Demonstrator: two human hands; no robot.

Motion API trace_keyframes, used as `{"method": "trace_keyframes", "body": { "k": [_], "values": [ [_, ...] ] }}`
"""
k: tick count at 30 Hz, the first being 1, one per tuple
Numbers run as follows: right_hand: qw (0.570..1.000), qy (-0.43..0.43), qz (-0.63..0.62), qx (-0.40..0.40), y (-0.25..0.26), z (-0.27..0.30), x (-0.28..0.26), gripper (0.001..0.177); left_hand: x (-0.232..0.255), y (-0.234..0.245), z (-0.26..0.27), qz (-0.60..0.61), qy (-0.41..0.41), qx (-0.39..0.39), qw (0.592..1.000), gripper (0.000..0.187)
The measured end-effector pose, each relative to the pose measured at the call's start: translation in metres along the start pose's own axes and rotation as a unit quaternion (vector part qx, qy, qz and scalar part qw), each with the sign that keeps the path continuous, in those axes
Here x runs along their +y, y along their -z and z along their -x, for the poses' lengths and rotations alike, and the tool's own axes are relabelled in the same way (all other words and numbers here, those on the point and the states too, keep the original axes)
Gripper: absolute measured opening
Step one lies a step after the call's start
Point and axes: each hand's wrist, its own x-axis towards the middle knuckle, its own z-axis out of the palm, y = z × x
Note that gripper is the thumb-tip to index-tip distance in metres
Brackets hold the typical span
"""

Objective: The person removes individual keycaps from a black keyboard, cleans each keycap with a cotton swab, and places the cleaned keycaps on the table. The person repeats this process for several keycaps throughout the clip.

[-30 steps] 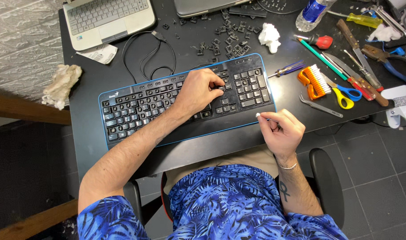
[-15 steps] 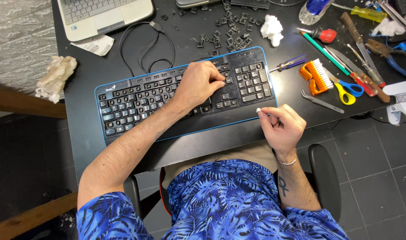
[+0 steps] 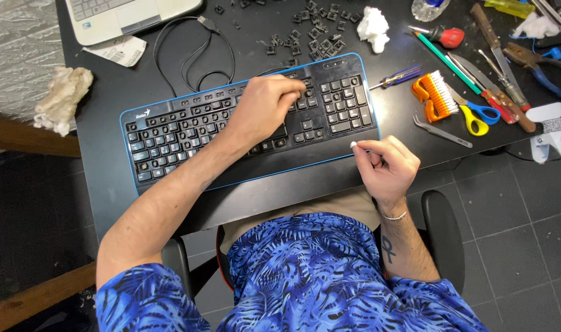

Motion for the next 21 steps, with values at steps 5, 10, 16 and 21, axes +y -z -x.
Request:
{"method": "trace_keyframes", "body": {
  "k": [5,10,16,21],
  "values": [
    [1.000,0.005,0.000,-0.003,0.001,0.003,0.005,0.012,0.019,0.008,0.022,-0.085,-0.039,0.006,0.996,0.038],
    [1.000,0.002,0.006,-0.005,0.000,0.003,0.003,0.013,0.031,-0.021,0.040,-0.214,-0.132,-0.016,0.968,0.042],
    [1.000,0.007,0.007,-0.007,0.000,0.001,-0.001,0.013,0.025,-0.042,0.055,-0.292,-0.117,-0.028,0.949,0.063],
    [0.999,-0.004,0.038,-0.014,0.000,0.000,-0.005,0.012,0.019,-0.051,0.054,-0.320,-0.145,-0.008,0.936,0.065]
  ]
}}
